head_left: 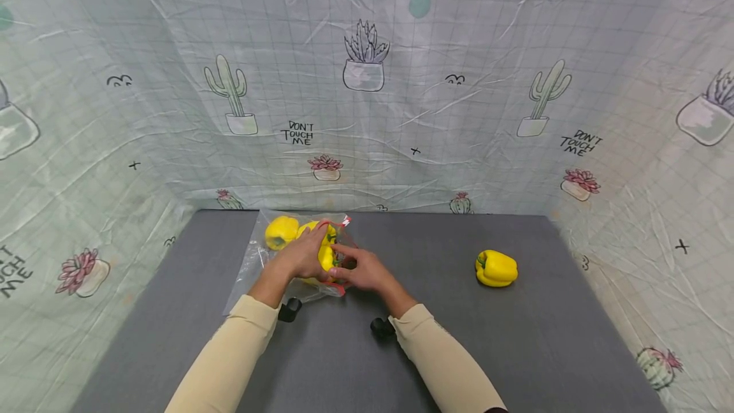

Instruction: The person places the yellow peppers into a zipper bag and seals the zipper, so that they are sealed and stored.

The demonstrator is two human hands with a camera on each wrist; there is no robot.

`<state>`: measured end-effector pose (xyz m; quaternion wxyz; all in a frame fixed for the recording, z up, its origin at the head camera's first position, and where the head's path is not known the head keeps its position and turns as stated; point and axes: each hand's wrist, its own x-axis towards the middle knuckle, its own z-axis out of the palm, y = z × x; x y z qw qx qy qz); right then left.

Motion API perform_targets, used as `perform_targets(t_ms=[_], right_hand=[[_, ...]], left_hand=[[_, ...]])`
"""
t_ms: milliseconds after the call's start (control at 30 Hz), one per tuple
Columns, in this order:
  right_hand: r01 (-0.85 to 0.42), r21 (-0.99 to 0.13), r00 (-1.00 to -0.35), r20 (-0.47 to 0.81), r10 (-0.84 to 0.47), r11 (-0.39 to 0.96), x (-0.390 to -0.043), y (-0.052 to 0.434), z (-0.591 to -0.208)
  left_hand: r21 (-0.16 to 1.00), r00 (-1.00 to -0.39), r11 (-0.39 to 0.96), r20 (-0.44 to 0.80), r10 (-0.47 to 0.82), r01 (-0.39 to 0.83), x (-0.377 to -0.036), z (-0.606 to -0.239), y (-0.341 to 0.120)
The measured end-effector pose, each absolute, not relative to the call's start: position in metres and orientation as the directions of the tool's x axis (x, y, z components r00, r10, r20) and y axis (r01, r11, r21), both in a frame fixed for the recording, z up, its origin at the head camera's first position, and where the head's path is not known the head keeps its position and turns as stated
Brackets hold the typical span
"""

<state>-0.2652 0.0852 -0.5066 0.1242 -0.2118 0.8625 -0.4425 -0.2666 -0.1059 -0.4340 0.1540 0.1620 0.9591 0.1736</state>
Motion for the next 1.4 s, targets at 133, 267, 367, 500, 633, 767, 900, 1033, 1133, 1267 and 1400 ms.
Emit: perform_targets(t_ms=[133, 267, 367, 500, 633, 767, 900, 1033, 1133, 1267, 1400], right_hand=[[-0.235, -0.836, -0.923, 0.032, -0.383, 0.496, -0.264, 0.094, -0.506], [-0.205, -0.87, -0.968, 0.112, -0.225, 0.449, -0.261, 0.107, -0.503], [-0.214, -0.88, -0.976, 0.179, -0.122, 0.424, -0.26, 0.119, -0.499], [-0.211, -0.884, -0.977, 0.21, -0.048, 0.417, -0.259, 0.134, -0.495], [-0.182, -0.896, -0.979, 0.202, 0.005, 0.404, -0.259, 0.148, -0.49], [-0.168, -0.9, -0.978, 0.202, 0.043, 0.402, -0.258, 0.164, -0.484], [-0.136, -0.905, -0.984, 0.172, 0.054, 0.403, -0.255, 0.184, -0.479], [-0.099, -0.914, -0.989, 0.136, 0.066, 0.394, -0.251, 0.204, -0.475], [-0.09, -0.919, -0.988, 0.13, 0.079, 0.384, -0.248, 0.219, -0.472], [-0.099, -0.913, -0.985, 0.148, 0.094, 0.395, -0.247, 0.239, -0.472], [-0.101, -0.911, -0.979, 0.163, 0.123, 0.401, -0.247, 0.255, -0.472]], left_hand=[[0.385, -0.904, 0.889, -0.237, 0.356, 0.249, -0.268, -0.436, -0.105], [0.388, -0.905, 0.89, -0.242, 0.35, 0.24, -0.268, -0.438, -0.106], [0.397, -0.903, 0.887, -0.247, 0.351, 0.236, -0.268, -0.439, -0.106], [0.396, -0.903, 0.884, -0.238, 0.359, 0.247, -0.268, -0.439, -0.108], [0.402, -0.899, 0.881, -0.241, 0.365, 0.25, -0.268, -0.437, -0.109], [0.411, -0.899, 0.879, -0.245, 0.362, 0.242, -0.268, -0.436, -0.108], [0.417, -0.899, 0.879, -0.254, 0.357, 0.231, -0.268, -0.436, -0.107], [0.419, -0.898, 0.88, -0.262, 0.355, 0.225, -0.268, -0.437, -0.108], [0.417, -0.898, 0.88, -0.26, 0.355, 0.228, -0.268, -0.438, -0.108], [0.411, -0.898, 0.881, -0.258, 0.357, 0.232, -0.269, -0.438, -0.108], [0.406, -0.897, 0.882, -0.257, 0.36, 0.237, -0.269, -0.438, -0.108]])
